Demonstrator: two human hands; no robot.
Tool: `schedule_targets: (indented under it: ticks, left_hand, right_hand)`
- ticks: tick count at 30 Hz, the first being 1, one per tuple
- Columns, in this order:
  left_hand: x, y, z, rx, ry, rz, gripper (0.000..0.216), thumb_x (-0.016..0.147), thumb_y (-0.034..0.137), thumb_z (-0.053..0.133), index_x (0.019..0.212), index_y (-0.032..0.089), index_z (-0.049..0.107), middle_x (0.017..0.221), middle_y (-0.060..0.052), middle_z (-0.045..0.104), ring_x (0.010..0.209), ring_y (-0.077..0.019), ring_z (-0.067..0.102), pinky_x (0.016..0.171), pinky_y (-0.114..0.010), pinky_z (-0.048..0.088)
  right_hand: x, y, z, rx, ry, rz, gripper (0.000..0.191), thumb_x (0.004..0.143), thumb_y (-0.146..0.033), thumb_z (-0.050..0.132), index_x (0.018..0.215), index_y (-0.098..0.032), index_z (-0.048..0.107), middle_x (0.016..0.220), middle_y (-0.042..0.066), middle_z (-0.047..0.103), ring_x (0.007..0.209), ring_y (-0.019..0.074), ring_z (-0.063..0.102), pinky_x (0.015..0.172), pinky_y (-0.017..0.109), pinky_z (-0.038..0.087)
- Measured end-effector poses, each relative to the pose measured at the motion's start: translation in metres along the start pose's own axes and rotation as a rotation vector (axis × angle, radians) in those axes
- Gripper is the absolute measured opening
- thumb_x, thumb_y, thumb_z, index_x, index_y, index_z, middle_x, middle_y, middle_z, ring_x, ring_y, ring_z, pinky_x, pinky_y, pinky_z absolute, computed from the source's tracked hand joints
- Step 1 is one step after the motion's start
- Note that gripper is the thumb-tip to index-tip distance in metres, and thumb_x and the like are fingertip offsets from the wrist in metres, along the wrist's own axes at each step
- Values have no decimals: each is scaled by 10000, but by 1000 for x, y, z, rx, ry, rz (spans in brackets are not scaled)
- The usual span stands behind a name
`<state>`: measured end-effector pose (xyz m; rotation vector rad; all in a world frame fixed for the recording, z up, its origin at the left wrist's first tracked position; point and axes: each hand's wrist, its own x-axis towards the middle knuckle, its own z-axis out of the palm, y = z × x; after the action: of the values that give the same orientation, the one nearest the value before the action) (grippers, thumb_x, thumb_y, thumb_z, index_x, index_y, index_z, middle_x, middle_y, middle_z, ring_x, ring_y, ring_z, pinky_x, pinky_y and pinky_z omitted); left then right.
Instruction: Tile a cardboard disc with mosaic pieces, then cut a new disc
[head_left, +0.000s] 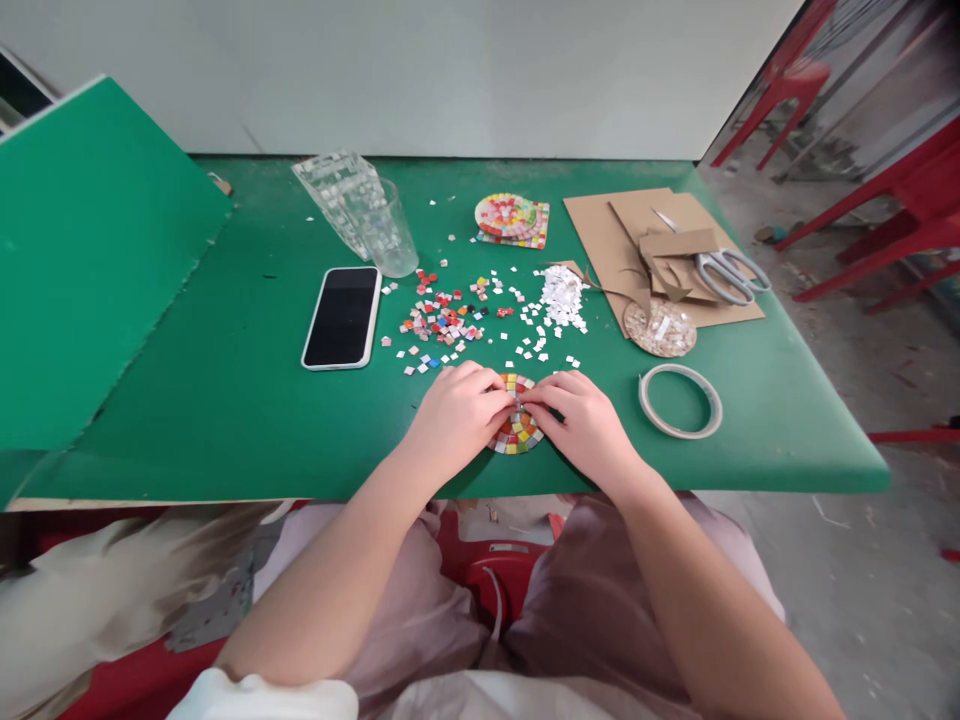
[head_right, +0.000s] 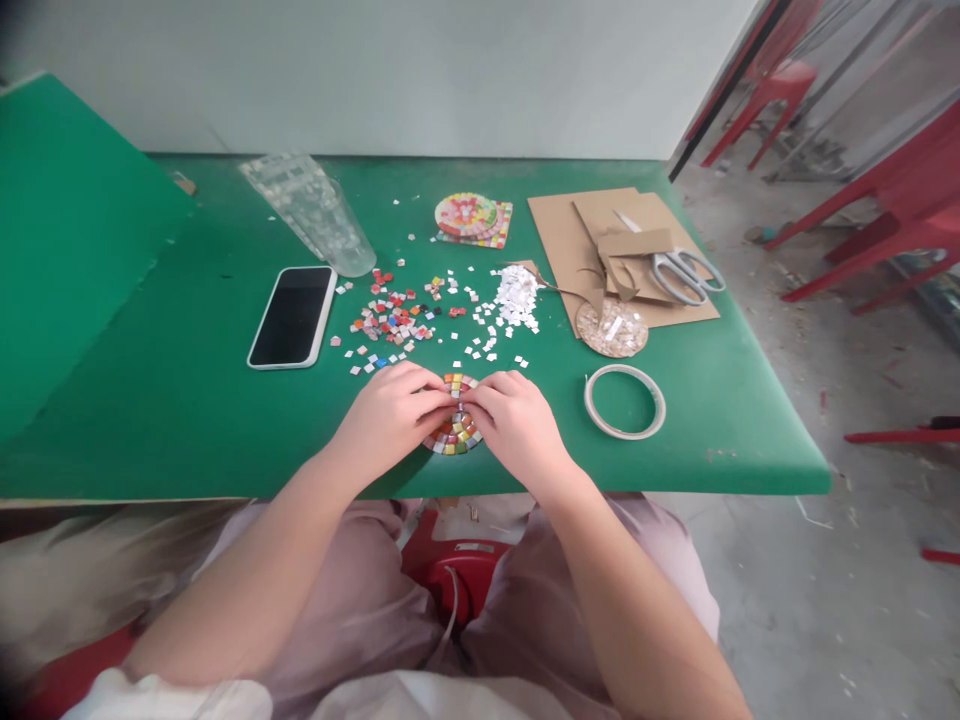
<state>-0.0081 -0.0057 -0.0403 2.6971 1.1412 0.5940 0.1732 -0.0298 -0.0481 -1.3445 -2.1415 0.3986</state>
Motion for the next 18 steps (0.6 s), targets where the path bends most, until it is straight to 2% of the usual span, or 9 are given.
schedule_targets:
  ticks: [4,8,11,18]
  left_hand:
    - [-3,-5,-9,-58,9,-38,198,850,202,491,900,200,682,877,-36,640,830,-168,518,758,-340,439]
    - [-6,-9,-17,-57,-15,-47,241,805,109,482,885,202,688,892,-27,637,840,-169,516,767,-340,439]
    - [-8,-7,-15,-63,-44,-15,255,787,97,483,883,203,694,913,-27,637,865,-174,518,780,-338,444]
    - [-8,-4,-8,-48,-60,19,277,794,94,462,904,202,692,916,-33,644,864,-181,539,767,-343,472]
  right_hand:
    - [-3,0,-1,-9,9,-30,264,822,-83,473,940,-210,672,899,55,629,838,195,537,770,346,478]
    - [-6,0,-1,-47,23,-75,250,819,-87,467,857,-196,689,908,64,626,846,204,523,770,350,474]
    - [-7,-1,-1,-79,23,-107,229,826,-115,480,822,-187,697,913,65,639,838,206,521,756,353,471]
    - [-6,-4,-1,-136,-6,-114,241,827,-117,477,884,-194,698,940,75,643,847,213,524,739,370,465]
